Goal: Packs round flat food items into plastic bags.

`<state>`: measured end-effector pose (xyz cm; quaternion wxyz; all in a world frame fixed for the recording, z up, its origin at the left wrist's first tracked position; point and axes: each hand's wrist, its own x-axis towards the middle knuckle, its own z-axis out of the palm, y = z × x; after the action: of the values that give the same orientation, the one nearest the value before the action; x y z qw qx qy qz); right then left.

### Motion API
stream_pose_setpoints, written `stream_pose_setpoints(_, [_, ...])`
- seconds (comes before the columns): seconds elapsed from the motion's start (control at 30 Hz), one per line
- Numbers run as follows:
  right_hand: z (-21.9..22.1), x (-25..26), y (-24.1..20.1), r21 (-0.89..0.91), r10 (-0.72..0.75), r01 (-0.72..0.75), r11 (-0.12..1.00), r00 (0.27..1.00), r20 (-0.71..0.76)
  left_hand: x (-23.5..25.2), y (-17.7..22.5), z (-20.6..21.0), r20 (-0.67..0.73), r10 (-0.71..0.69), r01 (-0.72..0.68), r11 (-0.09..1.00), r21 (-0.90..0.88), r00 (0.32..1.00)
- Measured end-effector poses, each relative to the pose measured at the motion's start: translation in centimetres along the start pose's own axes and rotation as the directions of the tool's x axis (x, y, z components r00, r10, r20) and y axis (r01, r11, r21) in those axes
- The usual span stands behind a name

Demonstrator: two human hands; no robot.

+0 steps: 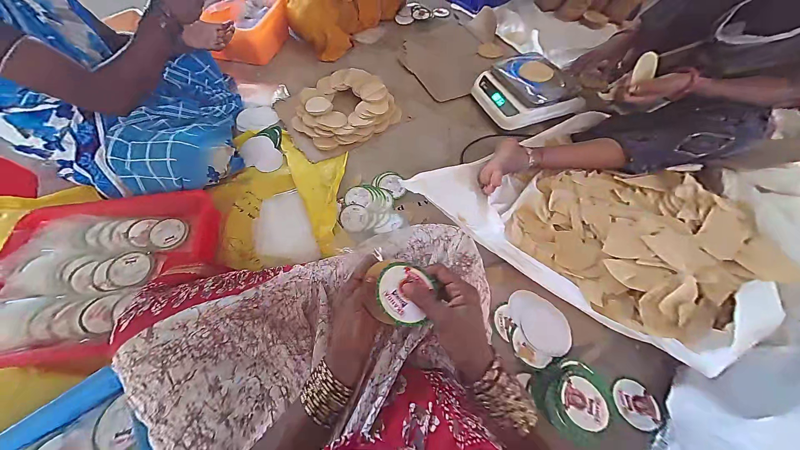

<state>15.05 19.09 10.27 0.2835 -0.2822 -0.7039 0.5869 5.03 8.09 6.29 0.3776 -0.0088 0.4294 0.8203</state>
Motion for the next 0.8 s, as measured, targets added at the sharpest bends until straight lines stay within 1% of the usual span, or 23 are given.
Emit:
stream_pose_setpoints(0.03, [0.7, 0.0, 0.7, -0.187, -0.067, 0.066, 0.980, 0.998, 0.000, -0.2, -0.3, 0.0, 0.019, -0.014, 0.014, 0.999, -0.031, 1.000])
stream_pose_setpoints(0.07, [1.1, 0.1, 1.1, -0.335, -0.114, 0.112, 0.936, 0.993, 0.013, -0.3, -0.4, -0.1, 0.029, -0.023, 0.024, 0.999, -0.046, 0.999])
stream_pose_setpoints(0.1, [1.4, 0.2, 1.4, -0.411, -0.119, 0.119, 0.904, 0.993, 0.025, -0.5, -0.4, -0.2, 0.024, -0.028, 0.030, 0.998, -0.056, 0.999])
stream_pose_setpoints(0.13, [1.5, 0.3, 1.6, -0.427, -0.062, 0.072, 0.901, 0.997, 0.036, -0.6, -0.3, -0.3, 0.017, -0.033, 0.034, 0.997, -0.063, 0.999])
stream_pose_setpoints(0.17, [1.5, 0.3, 1.6, -0.387, 0.044, -0.022, 0.922, 0.998, 0.049, -0.7, -0.1, -0.4, 0.010, -0.026, 0.026, 0.998, -0.062, 1.000])
stream_pose_setpoints(0.2, [1.5, 0.4, 1.7, -0.313, 0.167, -0.136, 0.940, 0.983, 0.076, -0.9, 0.0, -0.3, 0.008, -0.011, 0.011, 0.999, -0.049, 1.000])
stream_pose_setpoints(0.23, [1.5, 0.3, 1.8, -0.209, 0.283, -0.256, 0.944, 0.953, 0.109, -1.0, 0.1, -0.2, 0.005, 0.007, -0.007, 1.000, -0.022, 1.000])
stream_pose_setpoints(0.27, [1.5, 0.2, 1.9, -0.091, 0.350, -0.340, 0.936, 0.927, 0.138, -1.2, 0.2, -0.1, 0.006, 0.026, -0.027, 0.999, 0.033, 1.000])
stream_pose_setpoints(0.3, [1.5, -0.1, 1.9, 0.026, 0.372, -0.380, 0.925, 0.916, 0.152, -1.4, 0.3, 0.0, 0.009, 0.050, -0.050, 0.992, 0.114, 0.999])
stream_pose_setpoints(0.37, [1.4, -0.5, 1.9, 0.134, 0.346, -0.365, 0.921, 0.927, 0.142, -1.5, 0.4, -0.5, 0.078, 0.111, -0.130, 0.942, 0.311, 0.991])
stream_pose_setpoints(0.43, [0.8, -0.6, 1.7, 0.159, 0.317, -0.331, 0.930, 0.942, 0.111, -1.2, 0.8, -1.6, 0.182, 0.175, -0.241, 0.851, 0.467, 0.968])
stream_pose_setpoints(0.47, [0.4, -0.5, 1.5, 0.163, 0.306, -0.319, 0.934, 0.947, 0.098, -0.7, 1.0, -2.1, 0.212, 0.212, -0.292, 0.817, 0.497, 0.954])
stream_pose_setpoints(0.53, [-0.5, -0.2, 0.7, 0.170, 0.320, -0.336, 0.926, 0.940, 0.114, 0.1, 1.7, -2.9, 0.215, 0.298, -0.368, 0.763, 0.531, 0.930])
stream_pose_setpoints(0.6, [-1.4, -0.2, -0.3, 0.211, 0.351, -0.391, 0.896, 0.914, 0.205, 0.7, 2.7, -3.5, 0.205, 0.342, -0.394, 0.699, 0.597, 0.917])
stream_pose_setpoints(0.67, [-1.7, -0.6, -1.2, 0.255, 0.371, -0.463, 0.849, 0.865, 0.337, 1.2, 3.5, -3.9, 0.208, 0.354, -0.397, 0.631, 0.667, 0.912])
stream_pose_setpoints(0.73, [-1.2, -1.4, -2.0, 0.289, 0.382, -0.536, 0.793, 0.808, 0.449, 1.5, 3.8, -4.0, 0.257, 0.374, -0.433, 0.534, 0.726, 0.891])
stream_pose_setpoints(0.8, [-0.1, -2.1, -2.5, 0.336, 0.375, -0.594, 0.731, 0.761, 0.530, 1.5, 3.7, -3.8, 0.325, 0.369, -0.467, 0.415, 0.780, 0.871])
